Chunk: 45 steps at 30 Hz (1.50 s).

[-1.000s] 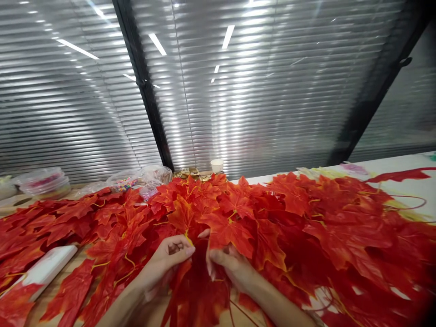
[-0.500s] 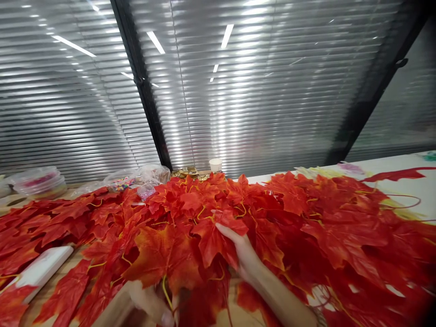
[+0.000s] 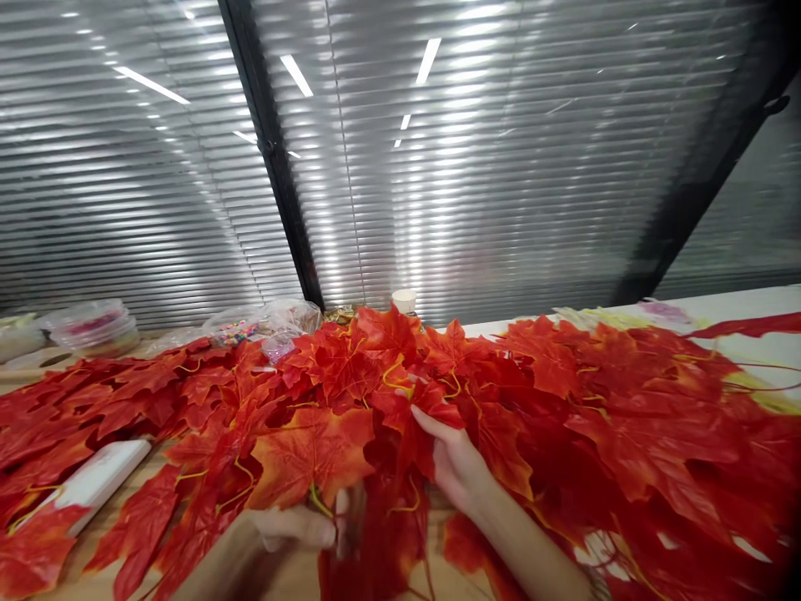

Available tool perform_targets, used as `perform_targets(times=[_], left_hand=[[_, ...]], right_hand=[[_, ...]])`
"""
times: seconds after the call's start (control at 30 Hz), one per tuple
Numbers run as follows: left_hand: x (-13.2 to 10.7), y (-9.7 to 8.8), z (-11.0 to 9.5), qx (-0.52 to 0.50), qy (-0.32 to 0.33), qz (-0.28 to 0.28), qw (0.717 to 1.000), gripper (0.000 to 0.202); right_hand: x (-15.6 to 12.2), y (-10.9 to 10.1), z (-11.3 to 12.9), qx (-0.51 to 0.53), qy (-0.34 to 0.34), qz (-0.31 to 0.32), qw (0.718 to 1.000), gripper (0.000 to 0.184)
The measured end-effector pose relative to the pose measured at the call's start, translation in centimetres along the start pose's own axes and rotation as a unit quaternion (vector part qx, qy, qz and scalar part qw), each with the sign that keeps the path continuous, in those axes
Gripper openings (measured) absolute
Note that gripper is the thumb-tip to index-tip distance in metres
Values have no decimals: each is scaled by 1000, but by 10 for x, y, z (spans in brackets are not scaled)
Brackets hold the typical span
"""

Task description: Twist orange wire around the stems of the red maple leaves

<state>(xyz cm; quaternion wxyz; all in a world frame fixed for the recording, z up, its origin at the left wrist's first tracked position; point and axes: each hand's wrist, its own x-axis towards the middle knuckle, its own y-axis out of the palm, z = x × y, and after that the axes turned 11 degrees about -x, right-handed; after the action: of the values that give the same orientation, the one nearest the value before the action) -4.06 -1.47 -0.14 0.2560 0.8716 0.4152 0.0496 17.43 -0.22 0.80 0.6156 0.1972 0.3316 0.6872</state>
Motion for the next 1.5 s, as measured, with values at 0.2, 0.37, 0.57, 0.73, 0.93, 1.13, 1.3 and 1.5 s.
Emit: perform_targets(times=[0.2, 0.37, 0.57, 0.73, 0.93, 1.13, 1.3, 1.5], left_hand=[[10, 15, -8, -78, 20, -63, 995, 23], [13, 18, -20, -155, 72, -116, 979, 23], [9, 24, -35, -197, 172, -110, 959, 12], [10, 21, -48, -247, 233, -164, 926, 10], [3, 13, -73, -345, 320, -201, 859, 23], [-7, 6, -89, -391, 368, -225, 813, 30], [-5, 9, -85, -357, 354, -238, 831, 23], [3, 11, -70, -285, 299, -260, 873, 13]], right_hand=[[1, 0, 4, 23, 43, -27, 998, 25], [0, 3, 1, 8, 56, -3, 998, 22], [-6, 4, -8, -60, 26, 103, 992, 27], [-9, 3, 3, -180, 94, 327, 923, 52], [-31, 30, 30, -284, 105, 353, 885, 35], [-60, 40, 48, -340, 104, 348, 867, 26], [-74, 34, 50, -410, 47, 246, 877, 24], [-76, 41, 53, -441, -88, 81, 889, 29]])
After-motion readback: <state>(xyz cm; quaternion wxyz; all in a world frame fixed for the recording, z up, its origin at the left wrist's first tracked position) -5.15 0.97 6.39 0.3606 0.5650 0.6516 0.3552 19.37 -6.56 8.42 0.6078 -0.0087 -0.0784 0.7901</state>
